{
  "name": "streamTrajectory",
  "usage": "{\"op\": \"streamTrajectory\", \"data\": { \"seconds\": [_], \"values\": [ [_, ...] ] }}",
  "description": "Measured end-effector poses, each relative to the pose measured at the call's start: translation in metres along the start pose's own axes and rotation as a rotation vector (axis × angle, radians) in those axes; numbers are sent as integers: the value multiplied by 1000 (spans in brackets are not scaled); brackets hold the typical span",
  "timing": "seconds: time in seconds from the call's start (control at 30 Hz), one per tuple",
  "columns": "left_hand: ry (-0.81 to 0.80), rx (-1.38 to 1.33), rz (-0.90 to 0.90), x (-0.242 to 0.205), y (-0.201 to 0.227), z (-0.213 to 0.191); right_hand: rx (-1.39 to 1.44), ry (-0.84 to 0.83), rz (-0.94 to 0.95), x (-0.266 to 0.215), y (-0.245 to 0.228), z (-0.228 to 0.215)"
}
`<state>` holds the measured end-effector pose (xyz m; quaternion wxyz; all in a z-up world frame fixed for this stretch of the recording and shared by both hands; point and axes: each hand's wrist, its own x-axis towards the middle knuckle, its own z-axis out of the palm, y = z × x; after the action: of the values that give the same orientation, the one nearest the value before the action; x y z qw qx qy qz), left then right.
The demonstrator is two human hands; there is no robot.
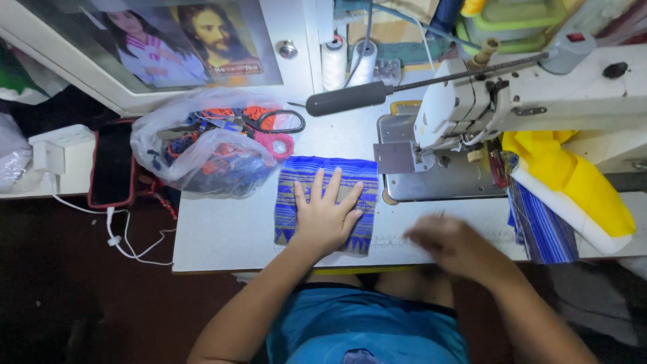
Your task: Cutting out fabric patterns and organizing various fabric pieces for a sewing project at a workstation.
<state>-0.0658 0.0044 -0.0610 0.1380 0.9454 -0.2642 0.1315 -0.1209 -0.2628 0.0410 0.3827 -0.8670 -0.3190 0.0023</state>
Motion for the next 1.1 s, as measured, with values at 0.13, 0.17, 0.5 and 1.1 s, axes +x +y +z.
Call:
{"op": "streamTrajectory", "data": {
  "seconds": [0.13, 0.17, 0.5, 1.1],
  "values": [
    [-188, 35, -165, 14, 25, -19, 218, -706, 153, -27, -19, 51],
    [-253, -1, -203, 17, 27, -24, 177, -925, 244, -28, -14, 75],
    [-255, -1189, -84, -97, -5, -132, 177, -826, 798, -41, 22, 196],
    [-322, -1105, -1302, -187, -37, 101, -141, -875, 849, -22, 11, 169]
  ]
}}
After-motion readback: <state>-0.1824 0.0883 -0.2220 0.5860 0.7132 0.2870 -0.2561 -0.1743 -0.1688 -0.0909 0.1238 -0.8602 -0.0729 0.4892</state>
